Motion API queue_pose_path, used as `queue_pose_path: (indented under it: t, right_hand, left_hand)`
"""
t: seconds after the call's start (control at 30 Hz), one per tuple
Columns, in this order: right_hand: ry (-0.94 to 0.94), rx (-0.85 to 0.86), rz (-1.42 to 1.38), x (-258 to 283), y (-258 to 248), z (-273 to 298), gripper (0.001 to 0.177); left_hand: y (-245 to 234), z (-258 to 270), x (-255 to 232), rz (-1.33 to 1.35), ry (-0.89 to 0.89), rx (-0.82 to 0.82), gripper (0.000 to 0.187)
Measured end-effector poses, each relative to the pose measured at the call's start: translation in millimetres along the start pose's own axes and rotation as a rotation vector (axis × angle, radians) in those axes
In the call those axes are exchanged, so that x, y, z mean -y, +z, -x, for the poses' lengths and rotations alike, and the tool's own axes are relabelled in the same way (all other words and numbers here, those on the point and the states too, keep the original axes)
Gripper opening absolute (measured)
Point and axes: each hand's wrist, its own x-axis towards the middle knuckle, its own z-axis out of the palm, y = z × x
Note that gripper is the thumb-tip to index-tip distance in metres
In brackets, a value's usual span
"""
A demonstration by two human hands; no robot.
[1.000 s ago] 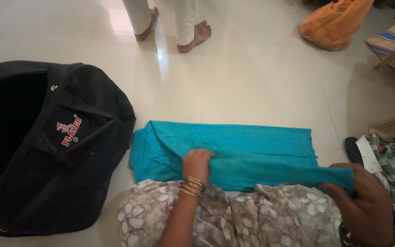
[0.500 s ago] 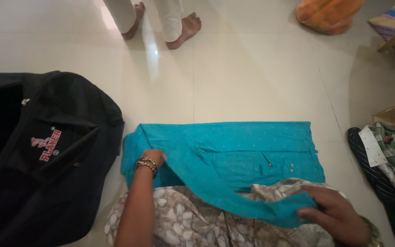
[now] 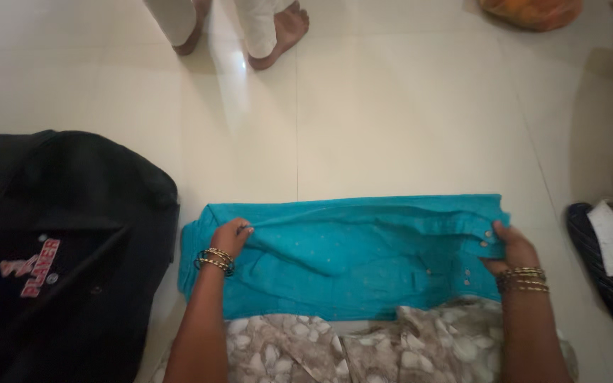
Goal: The person folds a teal-colored shirt by smoothing it out, folding the sides toward the center, and then folding it in half before placing it inside a black bag.
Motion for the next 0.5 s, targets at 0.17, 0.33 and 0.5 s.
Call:
queue_pose_path:
  t: [0.17, 0.33, 0.5]
  right_hand:
    - [0.131, -0.200, 0.006, -21.0, -30.8, -53.4, 0.024]
    - [-0.065, -0.256, 0.467, -20.9, -42.7, -79.6, 0.042]
    - [-0.103, -0.364, 0.842, -27.0, -26.8, -80.6, 0.060]
  left_hand:
    - [1.6, -18.8, -9.9, -0.251, 0.015, -0.092, 0.033]
    - [-12.3, -35.4, -23.8, -0.280, 0.024, -0.144, 0.034]
    - [-33.9, -36.9, -26.8, -0.153, 0.021, -0.188, 0.025]
